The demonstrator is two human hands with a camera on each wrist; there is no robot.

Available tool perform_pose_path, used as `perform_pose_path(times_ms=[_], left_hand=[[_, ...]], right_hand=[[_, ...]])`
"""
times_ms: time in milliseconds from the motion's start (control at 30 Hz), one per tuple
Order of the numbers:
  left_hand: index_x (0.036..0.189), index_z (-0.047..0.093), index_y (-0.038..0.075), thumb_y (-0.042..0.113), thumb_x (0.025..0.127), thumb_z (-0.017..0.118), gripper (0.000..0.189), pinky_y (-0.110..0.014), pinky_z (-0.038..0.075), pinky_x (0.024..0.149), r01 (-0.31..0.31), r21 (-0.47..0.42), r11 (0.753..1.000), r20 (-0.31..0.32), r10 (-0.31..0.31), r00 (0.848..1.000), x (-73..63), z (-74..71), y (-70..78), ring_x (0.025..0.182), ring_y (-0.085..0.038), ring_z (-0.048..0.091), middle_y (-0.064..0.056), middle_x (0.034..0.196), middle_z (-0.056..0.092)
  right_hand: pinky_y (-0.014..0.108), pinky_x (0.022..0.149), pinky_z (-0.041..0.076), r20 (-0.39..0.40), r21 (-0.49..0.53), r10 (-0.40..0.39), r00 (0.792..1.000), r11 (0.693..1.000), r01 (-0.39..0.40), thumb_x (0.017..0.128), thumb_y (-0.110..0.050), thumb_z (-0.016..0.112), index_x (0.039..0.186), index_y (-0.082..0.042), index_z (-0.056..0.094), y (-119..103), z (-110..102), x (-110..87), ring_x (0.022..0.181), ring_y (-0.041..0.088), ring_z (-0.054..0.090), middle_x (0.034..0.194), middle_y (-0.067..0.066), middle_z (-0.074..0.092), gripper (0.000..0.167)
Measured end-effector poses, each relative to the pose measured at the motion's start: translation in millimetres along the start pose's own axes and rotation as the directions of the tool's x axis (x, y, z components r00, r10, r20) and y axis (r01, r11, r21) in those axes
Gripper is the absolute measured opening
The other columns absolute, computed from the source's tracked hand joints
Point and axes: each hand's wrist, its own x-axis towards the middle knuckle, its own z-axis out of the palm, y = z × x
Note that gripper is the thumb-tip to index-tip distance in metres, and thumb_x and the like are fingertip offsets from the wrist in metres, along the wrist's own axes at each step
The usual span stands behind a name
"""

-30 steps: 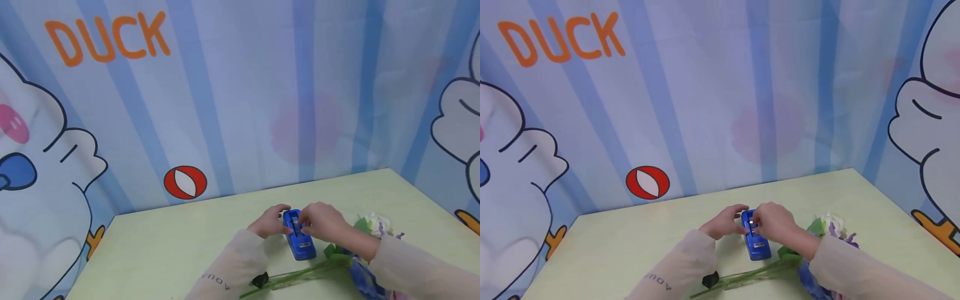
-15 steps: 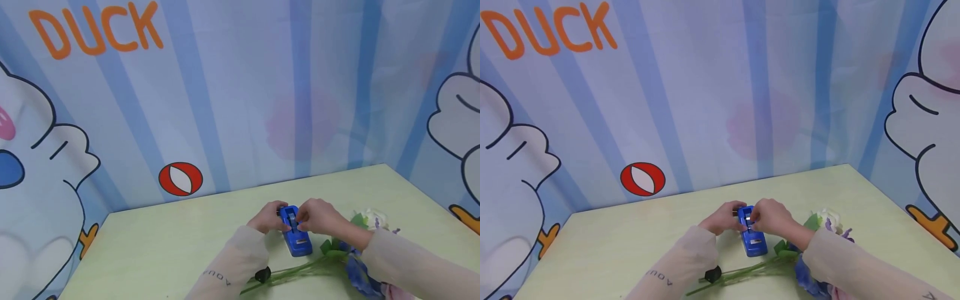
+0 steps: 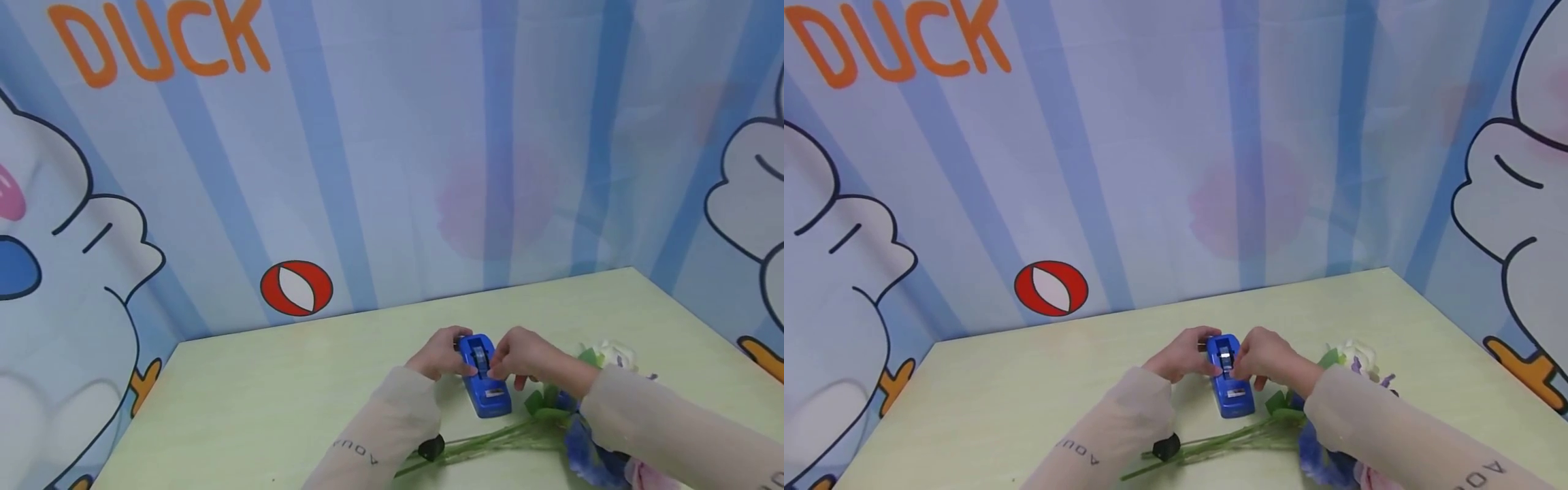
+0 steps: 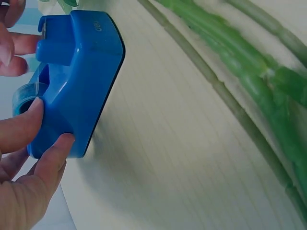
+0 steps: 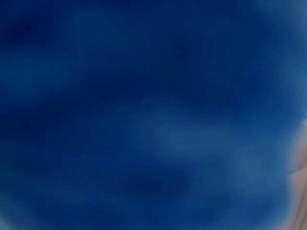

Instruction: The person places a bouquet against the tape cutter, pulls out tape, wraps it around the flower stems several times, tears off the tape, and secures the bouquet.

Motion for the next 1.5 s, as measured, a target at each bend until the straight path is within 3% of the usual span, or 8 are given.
perform_pose_path(times_ms=[200, 433, 633, 767, 1000, 1500], left_hand=[[0.131, 0.048, -0.001, -0.008, 0.075, 0.072, 0.062, -0.039, 0.046, 0.09, 0.0, 0.017, 1.0, -0.004, 0.0, 1.0, -1.3, -0.1, 2.9, 0.103, -0.025, 0.054, -0.017, 0.122, 0.055], [0.131, 0.048, 0.0, -0.009, 0.075, 0.072, 0.062, -0.039, 0.046, 0.09, 0.009, 0.01, 1.0, -0.007, -0.008, 1.0, -2.7, 0.2, 2.9, 0.101, -0.025, 0.054, -0.017, 0.121, 0.055], [0.132, 0.048, 0.0, -0.01, 0.075, 0.071, 0.062, -0.038, 0.047, 0.088, 0.017, -0.001, 1.0, -0.012, -0.017, 1.0, -2.8, 1.4, 0.8, 0.1, -0.025, 0.055, -0.018, 0.121, 0.055], [0.131, 0.048, 0.001, -0.009, 0.075, 0.071, 0.062, -0.039, 0.046, 0.09, 0.014, 0.001, 1.0, -0.017, -0.014, 1.0, -2.9, 1.4, 0.3, 0.101, -0.025, 0.055, -0.017, 0.121, 0.056], [0.132, 0.048, 0.002, -0.007, 0.076, 0.071, 0.061, -0.039, 0.046, 0.091, 0.005, -0.002, 1.0, -0.014, -0.005, 1.0, -2.5, 1.9, -1.9, 0.103, -0.026, 0.054, -0.017, 0.123, 0.055], [0.131, 0.049, 0.004, -0.009, 0.075, 0.071, 0.061, -0.041, 0.045, 0.092, 0.029, 0.001, 1.0, -0.055, -0.029, 0.998, -4.6, 4.9, 0.7, 0.102, -0.027, 0.054, -0.017, 0.123, 0.055]], right_hand=[[0.022, 0.041, 0.026, 0.053, 0.13, 0.124, 0.991, 0.983, -0.13, 0.084, -0.011, 0.069, 0.077, -0.003, 0.068, 3, 1, 6.3, 0.044, 0.013, 0.05, 0.076, 0.004, 0.067, 0.01], [0.023, 0.045, 0.033, 0.104, 0.228, 0.206, 0.973, 0.947, -0.225, 0.084, -0.013, 0.068, 0.093, 0.002, 0.068, 9, 9, 9.0, 0.049, 0.013, 0.05, 0.078, 0.006, 0.067, 0.018], [0.021, 0.046, 0.035, 0.084, 0.314, 0.27, 0.959, 0.906, -0.283, 0.082, -0.011, 0.07, 0.094, 0.008, 0.065, 11, 17, 11.9, 0.046, 0.01, 0.048, 0.071, 0.007, 0.066, 0.023], [0.022, 0.046, 0.036, 0.051, 0.38, 0.276, 0.96, 0.883, -0.274, 0.079, -0.007, 0.072, 0.094, 0.009, 0.063, 12, 21, 10.5, 0.045, 0.011, 0.046, 0.065, 0.007, 0.063, 0.024], [0.025, 0.049, 0.036, -0.001, 0.457, 0.22, 0.976, 0.868, -0.195, 0.077, -0.003, 0.071, 0.087, 0.008, 0.063, 14, 24, 4.6, 0.05, 0.015, 0.045, 0.06, 0.005, 0.058, 0.018], [0.023, 0.046, 0.032, -0.038, 0.528, 0.233, 0.972, 0.83, -0.179, 0.077, 0.001, 0.067, 0.074, 0.003, 0.06, 8, 30, -0.3, 0.045, 0.012, 0.041, 0.054, 0.001, 0.053, 0.007]])
